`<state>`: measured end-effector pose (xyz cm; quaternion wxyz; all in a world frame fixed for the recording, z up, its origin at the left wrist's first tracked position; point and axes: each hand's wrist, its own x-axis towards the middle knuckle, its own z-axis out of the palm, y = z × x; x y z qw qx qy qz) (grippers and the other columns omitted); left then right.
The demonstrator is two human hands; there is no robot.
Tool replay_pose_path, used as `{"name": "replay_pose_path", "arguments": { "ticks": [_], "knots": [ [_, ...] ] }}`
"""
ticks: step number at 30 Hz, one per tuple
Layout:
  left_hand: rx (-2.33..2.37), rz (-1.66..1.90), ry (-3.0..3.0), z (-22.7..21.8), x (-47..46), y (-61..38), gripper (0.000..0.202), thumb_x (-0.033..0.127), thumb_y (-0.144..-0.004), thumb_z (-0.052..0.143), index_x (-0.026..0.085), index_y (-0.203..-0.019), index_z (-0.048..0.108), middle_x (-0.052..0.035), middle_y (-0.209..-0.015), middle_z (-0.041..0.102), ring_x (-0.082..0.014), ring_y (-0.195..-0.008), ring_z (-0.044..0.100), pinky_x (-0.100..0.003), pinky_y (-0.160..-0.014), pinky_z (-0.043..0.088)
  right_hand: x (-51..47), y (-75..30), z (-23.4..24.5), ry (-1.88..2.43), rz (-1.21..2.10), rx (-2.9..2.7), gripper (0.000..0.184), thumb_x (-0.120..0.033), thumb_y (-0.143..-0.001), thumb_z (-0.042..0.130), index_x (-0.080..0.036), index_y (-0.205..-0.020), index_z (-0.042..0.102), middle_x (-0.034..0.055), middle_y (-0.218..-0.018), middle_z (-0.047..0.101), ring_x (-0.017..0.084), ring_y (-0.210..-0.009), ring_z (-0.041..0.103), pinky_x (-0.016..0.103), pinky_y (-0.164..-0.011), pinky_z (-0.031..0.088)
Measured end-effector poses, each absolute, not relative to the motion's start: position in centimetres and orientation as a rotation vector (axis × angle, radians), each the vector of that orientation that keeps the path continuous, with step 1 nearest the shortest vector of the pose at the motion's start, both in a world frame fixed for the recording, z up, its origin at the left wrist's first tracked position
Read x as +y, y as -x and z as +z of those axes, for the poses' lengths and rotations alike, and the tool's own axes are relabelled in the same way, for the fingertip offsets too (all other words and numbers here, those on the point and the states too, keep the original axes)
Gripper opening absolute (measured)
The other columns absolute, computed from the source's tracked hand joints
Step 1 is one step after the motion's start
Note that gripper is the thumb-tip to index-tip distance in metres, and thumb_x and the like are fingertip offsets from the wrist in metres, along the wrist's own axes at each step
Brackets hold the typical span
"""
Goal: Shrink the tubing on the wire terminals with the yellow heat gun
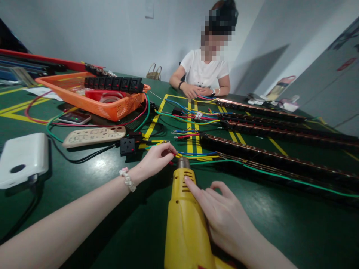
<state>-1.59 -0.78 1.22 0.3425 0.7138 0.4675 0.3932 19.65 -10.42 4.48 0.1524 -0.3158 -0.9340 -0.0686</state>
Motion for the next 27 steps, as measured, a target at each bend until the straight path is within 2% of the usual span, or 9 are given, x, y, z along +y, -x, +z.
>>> {"name": "replay_pose_path", "arguments": {
  "ticks": [8,13,27],
  "knots": [
    [1.206,1.029,-1.879,1.17,-0.83,1.75,0.014,0.017,-0.079,0.048,0.015,-0.084,0.062,-0.0004,-0.076,0.062,-0.0115,-0.064,0.053,-0.023,-0.06,0.041,-10.07,-20.05,4.05,0.932,-0.157,-2.644,0.068,0.001,-0.07,0.041,-0.005,-0.137,0.032,0.0024,-0.075,0.06,0.017,-0.065,0.051,0.037,-0.077,0.038],
    [1.214,1.015,-1.865,1.23,-0.86,1.8,0.014,0.018,-0.079,0.049,0.016,-0.083,0.061,-0.0003,-0.075,0.062,-0.0119,-0.064,0.054,-0.023,-0.06,0.041,-10.31,-20.23,4.04,0.96,-0.126,-2.644,0.072,0.0,-0.07,0.041,-0.009,-0.141,0.027,0.0016,-0.075,0.06,0.017,-0.065,0.052,0.036,-0.076,0.038],
    [1.209,1.017,-1.878,1.17,-0.94,1.82,0.015,0.02,-0.08,0.049,0.015,-0.085,0.062,-0.0011,-0.077,0.062,-0.0121,-0.064,0.053,-0.023,-0.059,0.04,-10.26,-20.34,3.83,0.977,-0.101,-2.64,0.075,0.002,-0.07,0.041,-0.008,-0.142,0.023,0.0025,-0.078,0.06,0.017,-0.067,0.053,0.037,-0.076,0.038]
  ]
}}
